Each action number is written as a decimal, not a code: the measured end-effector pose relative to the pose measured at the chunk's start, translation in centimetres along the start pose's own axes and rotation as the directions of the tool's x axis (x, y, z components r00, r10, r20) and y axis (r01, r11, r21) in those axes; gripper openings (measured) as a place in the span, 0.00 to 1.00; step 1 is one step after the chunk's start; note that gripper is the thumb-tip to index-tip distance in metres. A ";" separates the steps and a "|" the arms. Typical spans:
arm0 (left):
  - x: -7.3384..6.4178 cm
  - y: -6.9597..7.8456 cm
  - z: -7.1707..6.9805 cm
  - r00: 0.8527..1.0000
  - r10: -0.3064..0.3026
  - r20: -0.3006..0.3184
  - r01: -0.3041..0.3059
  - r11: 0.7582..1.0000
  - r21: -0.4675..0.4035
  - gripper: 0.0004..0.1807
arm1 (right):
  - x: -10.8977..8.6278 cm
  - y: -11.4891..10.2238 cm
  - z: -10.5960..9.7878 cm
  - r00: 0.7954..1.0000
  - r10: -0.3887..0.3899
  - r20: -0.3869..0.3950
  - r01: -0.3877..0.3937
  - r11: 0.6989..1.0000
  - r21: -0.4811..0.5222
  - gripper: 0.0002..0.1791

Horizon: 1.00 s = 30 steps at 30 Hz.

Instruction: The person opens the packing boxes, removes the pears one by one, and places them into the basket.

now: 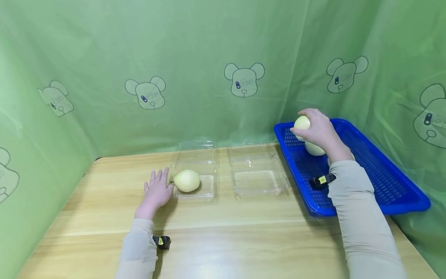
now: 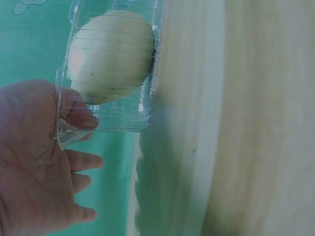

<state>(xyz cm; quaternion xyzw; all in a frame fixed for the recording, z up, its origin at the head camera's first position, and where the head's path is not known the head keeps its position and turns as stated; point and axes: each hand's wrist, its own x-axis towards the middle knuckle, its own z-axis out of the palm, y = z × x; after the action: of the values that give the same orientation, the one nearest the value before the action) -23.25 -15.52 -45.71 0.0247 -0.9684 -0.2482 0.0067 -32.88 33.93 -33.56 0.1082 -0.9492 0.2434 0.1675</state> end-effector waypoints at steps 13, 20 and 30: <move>0.0 0.0 0.2 1.000 -0.001 -0.008 0.001 1.000 -0.008 0.36 | 1.0 4.0 4.6 0.999 -0.003 0.033 0.003 1.000 0.008 0.35; 0.0 0.0 0.1 1.000 -0.003 -0.008 0.003 1.000 -0.015 0.37 | 1.2 5.3 6.8 0.997 -0.040 0.060 0.040 0.999 0.001 0.32; 0.0 0.0 0.0 1.000 -0.004 -0.007 0.004 1.000 -0.029 0.37 | 1.1 6.2 7.9 0.988 -0.011 0.156 0.015 0.999 -0.028 0.31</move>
<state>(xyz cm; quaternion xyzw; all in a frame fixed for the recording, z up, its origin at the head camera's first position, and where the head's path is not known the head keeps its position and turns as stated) -23.24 -15.52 -45.69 0.0274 -0.9645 -0.2623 0.0099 -37.75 35.19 -42.30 0.1306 -0.9621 0.2193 0.0958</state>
